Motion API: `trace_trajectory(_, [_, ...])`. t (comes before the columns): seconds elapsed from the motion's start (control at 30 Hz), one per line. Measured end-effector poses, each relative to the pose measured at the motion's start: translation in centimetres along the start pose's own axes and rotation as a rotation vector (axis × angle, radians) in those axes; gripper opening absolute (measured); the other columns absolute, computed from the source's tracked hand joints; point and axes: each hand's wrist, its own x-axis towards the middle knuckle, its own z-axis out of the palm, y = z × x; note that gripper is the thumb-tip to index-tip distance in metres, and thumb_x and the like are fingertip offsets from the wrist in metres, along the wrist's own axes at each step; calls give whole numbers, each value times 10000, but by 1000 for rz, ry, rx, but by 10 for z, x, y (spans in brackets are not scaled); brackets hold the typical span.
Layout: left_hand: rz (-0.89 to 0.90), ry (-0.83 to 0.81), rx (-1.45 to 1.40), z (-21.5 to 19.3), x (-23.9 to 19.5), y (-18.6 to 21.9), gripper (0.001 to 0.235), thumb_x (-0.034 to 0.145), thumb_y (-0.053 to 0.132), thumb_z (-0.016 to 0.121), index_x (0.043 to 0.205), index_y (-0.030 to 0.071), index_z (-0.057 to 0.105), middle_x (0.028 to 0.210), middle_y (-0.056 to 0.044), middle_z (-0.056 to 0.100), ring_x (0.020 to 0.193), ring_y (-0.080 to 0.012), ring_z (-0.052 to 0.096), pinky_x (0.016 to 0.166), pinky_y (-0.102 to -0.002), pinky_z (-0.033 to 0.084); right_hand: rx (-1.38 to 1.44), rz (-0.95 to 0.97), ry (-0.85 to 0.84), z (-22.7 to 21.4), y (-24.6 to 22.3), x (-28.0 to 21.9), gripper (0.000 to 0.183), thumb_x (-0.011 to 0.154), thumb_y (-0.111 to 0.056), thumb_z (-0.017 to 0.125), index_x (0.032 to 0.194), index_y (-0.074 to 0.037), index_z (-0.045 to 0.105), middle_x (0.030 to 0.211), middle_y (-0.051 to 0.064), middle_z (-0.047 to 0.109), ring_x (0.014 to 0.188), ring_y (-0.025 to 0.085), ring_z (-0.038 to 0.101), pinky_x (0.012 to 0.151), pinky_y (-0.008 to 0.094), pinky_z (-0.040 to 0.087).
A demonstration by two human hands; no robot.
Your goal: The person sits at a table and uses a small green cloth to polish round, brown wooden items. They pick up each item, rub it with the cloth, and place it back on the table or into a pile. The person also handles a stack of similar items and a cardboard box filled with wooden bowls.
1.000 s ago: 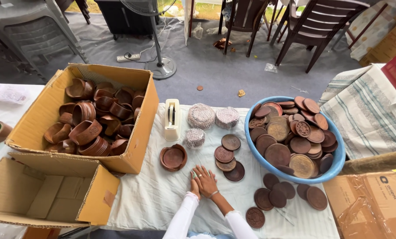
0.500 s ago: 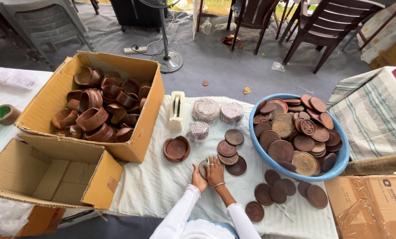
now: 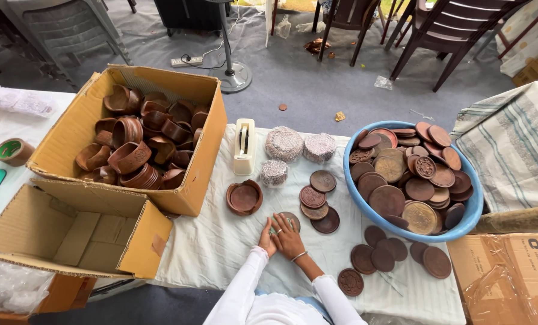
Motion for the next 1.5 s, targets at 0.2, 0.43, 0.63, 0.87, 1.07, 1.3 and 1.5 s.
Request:
trace_trajectory(0.2, [-3,-443,-115,-28,27,-7,482,1068,490,488,1379,134,394,1331,-43,458,1207,-206,428,988,-352,385,-74,93,-1,-2,10,25,532,1009,-342,493,1523,-207,464,1660,49,329,1542,266,266,1220,524,185])
trace_trajectory(0.43, [-84,-77,120,3,-1,-3,684,893,618,531,1433,201,486,1408,9,579,1261,-198,567,943,-394,521,80,457,-10,14,33,36,527,1033,-368,432,1540,-225,421,1678,46,304,1567,283,226,1180,541,223])
trace_trajectory(0.63, [12,-477,-226,4,-2,1,542,1079,477,499,1427,77,389,1338,-92,472,1232,-301,481,1045,-453,433,-156,-3,37,24,29,17,594,1019,-365,471,1575,-169,402,1661,109,297,1527,317,247,1197,544,179])
trace_trajectory(0.87, [-79,-192,79,-12,6,1,708,995,609,559,1545,189,409,1475,-55,550,1317,-235,547,1048,-424,473,-14,-70,-42,-10,28,26,576,1024,-367,496,1569,-195,420,1670,63,327,1548,288,267,1225,512,172])
trace_trajectory(1.07, [-46,-254,78,-21,15,-4,653,986,609,447,1466,169,392,1415,-31,504,1246,-226,518,994,-442,459,-13,309,-7,10,30,35,579,1024,-399,480,1562,-200,401,1666,73,311,1548,302,234,1214,503,185])
trace_trajectory(1.3, [20,-234,64,-22,15,-7,744,1033,656,451,1580,156,390,1523,-49,540,1408,-232,482,1149,-418,426,8,-116,-103,-18,30,5,625,1029,-421,476,1592,-164,383,1680,113,298,1560,324,253,1227,544,176])
trace_trajectory(1.5, [-64,-157,242,-7,6,-3,719,977,643,435,1536,193,389,1509,-2,539,1389,-218,509,1107,-485,455,18,298,-42,14,53,27,650,1022,-449,473,1592,-171,329,1676,95,278,1558,349,209,1192,537,250])
